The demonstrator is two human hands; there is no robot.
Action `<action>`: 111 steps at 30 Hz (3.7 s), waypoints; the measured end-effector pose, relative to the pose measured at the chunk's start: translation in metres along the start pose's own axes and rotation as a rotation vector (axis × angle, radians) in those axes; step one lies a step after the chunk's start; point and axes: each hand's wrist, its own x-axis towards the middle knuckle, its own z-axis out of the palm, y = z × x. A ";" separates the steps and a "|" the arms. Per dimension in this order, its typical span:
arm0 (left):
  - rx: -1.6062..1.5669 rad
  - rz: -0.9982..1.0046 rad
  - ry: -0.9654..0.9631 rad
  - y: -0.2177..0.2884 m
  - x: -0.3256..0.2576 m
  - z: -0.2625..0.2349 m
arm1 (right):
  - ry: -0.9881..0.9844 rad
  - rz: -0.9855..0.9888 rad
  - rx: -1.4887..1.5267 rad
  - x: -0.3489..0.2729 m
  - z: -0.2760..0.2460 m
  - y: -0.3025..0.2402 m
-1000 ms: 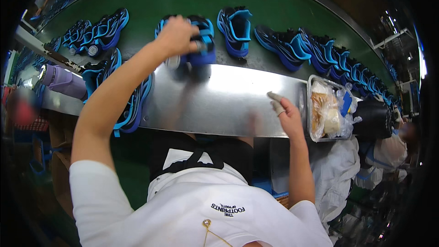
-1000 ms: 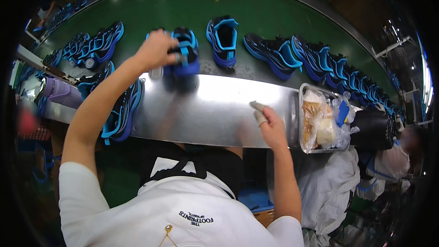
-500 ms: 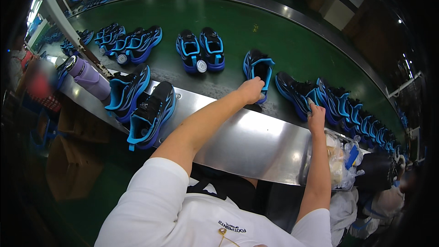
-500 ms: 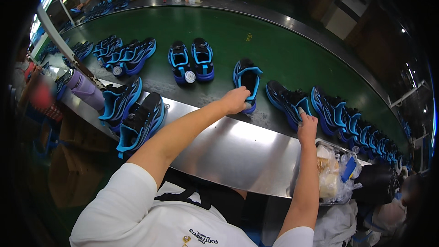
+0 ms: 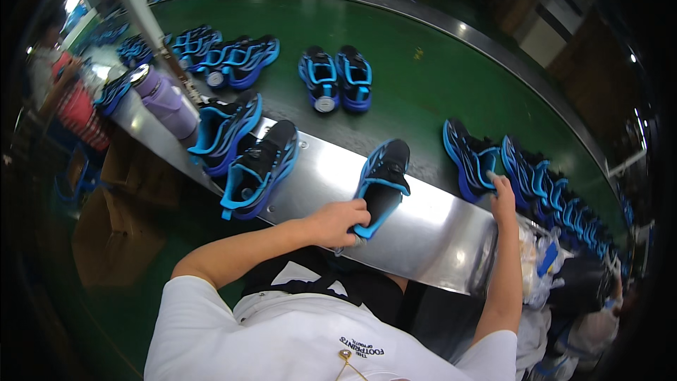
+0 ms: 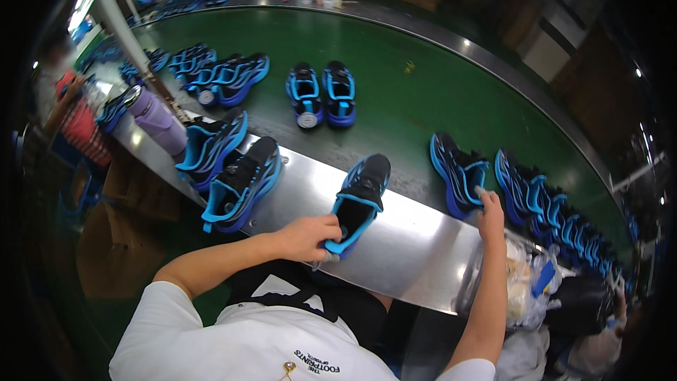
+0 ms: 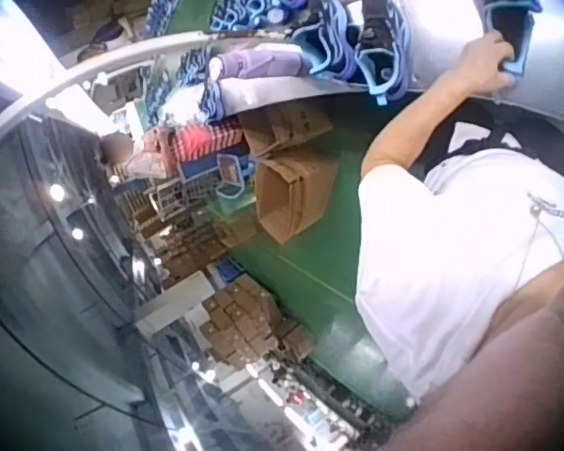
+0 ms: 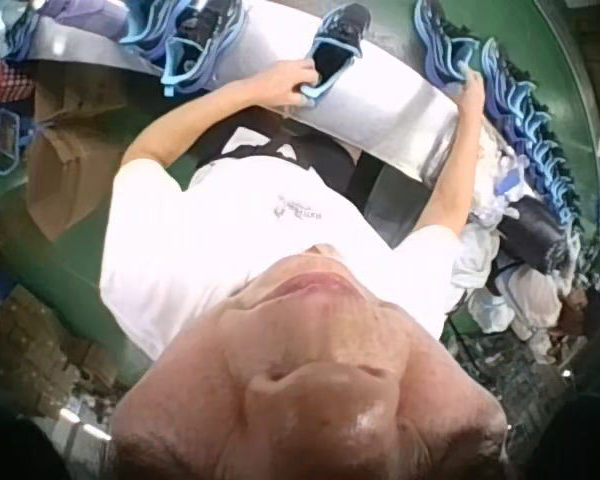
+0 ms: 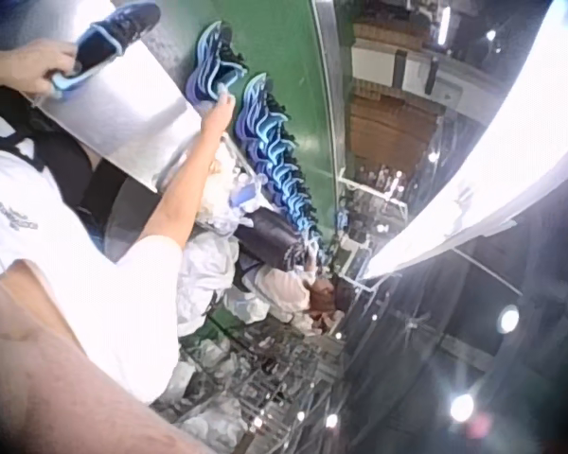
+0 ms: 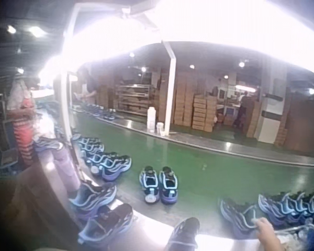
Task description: The person wipes and adjusts sneakers on a metal bench using cloth finger covers before placing them onto a conveyor belt.
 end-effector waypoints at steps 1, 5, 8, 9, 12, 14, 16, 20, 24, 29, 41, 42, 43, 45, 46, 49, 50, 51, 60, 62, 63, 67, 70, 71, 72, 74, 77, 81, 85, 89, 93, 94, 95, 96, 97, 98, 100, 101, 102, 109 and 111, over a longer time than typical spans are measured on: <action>-0.005 -0.010 -0.002 0.004 -0.003 -0.001 | 0.011 -0.049 0.006 0.008 -0.006 -0.001; 0.070 -0.009 0.045 0.005 -0.023 -0.005 | -0.059 -0.070 0.157 0.030 -0.043 -0.113; 0.103 -0.043 0.018 0.008 -0.043 -0.006 | -0.219 -0.131 0.355 0.000 -0.038 -0.181; 0.110 -0.031 0.011 0.005 -0.050 -0.001 | -0.265 -0.137 0.368 -0.018 -0.033 -0.195; -0.015 0.005 -0.002 0.015 -0.054 -0.003 | -0.395 -0.063 0.420 -0.071 -0.043 -0.234; -0.106 -0.136 0.056 0.036 -0.051 -0.027 | -0.505 0.037 0.427 -0.089 -0.052 -0.258; -0.076 -0.113 0.345 0.038 -0.040 -0.043 | -0.414 0.098 0.511 -0.094 -0.064 -0.264; 0.065 0.053 0.467 0.023 -0.013 -0.032 | -0.010 0.063 0.251 -0.072 -0.067 -0.276; 0.281 0.054 0.243 0.031 0.021 -0.019 | -0.008 -0.075 0.071 -0.063 -0.010 -0.246; 0.377 0.096 0.235 0.034 0.013 -0.009 | -0.085 0.150 0.372 -0.057 -0.015 -0.243; 0.110 0.005 0.364 0.014 0.002 0.004 | -0.051 -0.033 0.189 -0.084 -0.003 -0.251; 0.109 0.014 0.336 0.014 0.001 0.003 | -0.062 -0.054 0.185 -0.084 -0.005 -0.249; 0.106 0.011 0.338 0.013 0.001 0.003 | -0.074 -0.075 0.180 -0.084 -0.006 -0.249; 0.181 0.125 0.314 0.013 0.001 0.001 | -0.058 -0.190 0.126 -0.083 0.006 -0.253; 0.229 0.132 0.250 0.015 0.002 0.001 | -0.036 -0.190 0.048 -0.087 0.012 -0.254; 0.281 0.183 0.243 0.010 -0.001 0.000 | -0.081 -0.117 0.111 -0.084 0.006 -0.264; 0.277 0.224 0.235 0.007 -0.003 -0.003 | -0.078 -0.119 0.113 -0.084 0.006 -0.264; 0.281 0.224 0.236 0.006 -0.004 -0.005 | -0.087 -0.104 0.116 -0.085 0.005 -0.264; 0.786 0.398 0.213 0.026 0.006 0.010 | -0.089 -0.169 0.071 -0.080 -0.002 -0.259; 0.739 0.436 0.287 0.019 0.000 0.010 | -0.077 -0.197 0.081 -0.078 -0.002 -0.257; 0.739 0.441 0.285 0.016 0.001 0.011 | -0.043 -0.206 0.087 -0.078 -0.001 -0.257; 0.693 0.363 0.082 0.021 0.007 0.006 | -0.013 -0.173 0.084 -0.079 -0.001 -0.261; 0.661 0.312 0.045 0.019 0.006 0.002 | -0.087 -0.146 0.126 -0.080 -0.008 -0.263; 0.657 0.338 0.036 0.020 0.004 0.001 | -0.118 -0.115 0.150 -0.082 -0.011 -0.264; 0.579 0.299 0.124 0.022 0.003 0.001 | -0.124 -0.104 0.181 -0.085 -0.009 -0.261; 0.448 0.245 0.242 0.030 -0.001 -0.001 | -0.081 -0.042 0.218 -0.090 -0.008 -0.264; 0.402 0.329 0.254 0.018 0.000 0.011 | -0.040 -0.150 0.146 -0.093 0.003 -0.249; 0.462 0.321 0.147 0.030 -0.001 0.001 | -0.164 -0.252 0.020 -0.084 -0.002 -0.253; 0.279 0.185 0.054 0.037 -0.008 -0.011 | -0.275 -0.216 0.114 -0.083 -0.016 -0.250; 0.348 0.146 0.244 0.039 -0.001 -0.018 | -0.216 -0.175 0.142 -0.079 -0.030 -0.260; 0.174 0.056 0.201 0.034 0.009 -0.003 | -0.094 -0.029 0.351 -0.075 -0.024 -0.258; 0.159 0.087 0.267 0.034 0.009 0.002 | -0.142 -0.082 0.258 -0.082 -0.015 -0.251; 0.159 0.086 0.262 0.035 0.006 0.005 | -0.197 -0.131 0.172 -0.087 -0.011 -0.251; 0.127 0.082 0.338 0.036 0.003 0.007 | -0.124 -0.150 0.191 -0.090 -0.009 -0.251; 0.096 0.078 0.414 0.037 0.000 0.010 | -0.125 -0.145 0.194 -0.093 -0.010 -0.254; 0.099 0.078 0.416 0.038 -0.001 0.012 | -0.118 -0.118 0.214 -0.093 -0.010 -0.256; 0.079 0.003 0.448 0.041 0.000 0.016 | -0.109 -0.093 0.234 -0.089 -0.013 -0.256; 0.078 0.003 0.446 0.041 0.001 0.017 | -0.144 -0.040 0.365 -0.088 -0.019 -0.255; 0.086 0.000 0.455 0.041 0.003 0.018 | -0.176 0.015 0.494 -0.088 -0.023 -0.254; 0.133 0.108 0.385 0.035 0.007 0.014 | -0.089 0.006 0.454 -0.091 -0.011 -0.243; 0.194 0.043 0.404 0.035 0.005 0.010 | -0.105 -0.112 0.557 -0.087 -0.014 -0.234</action>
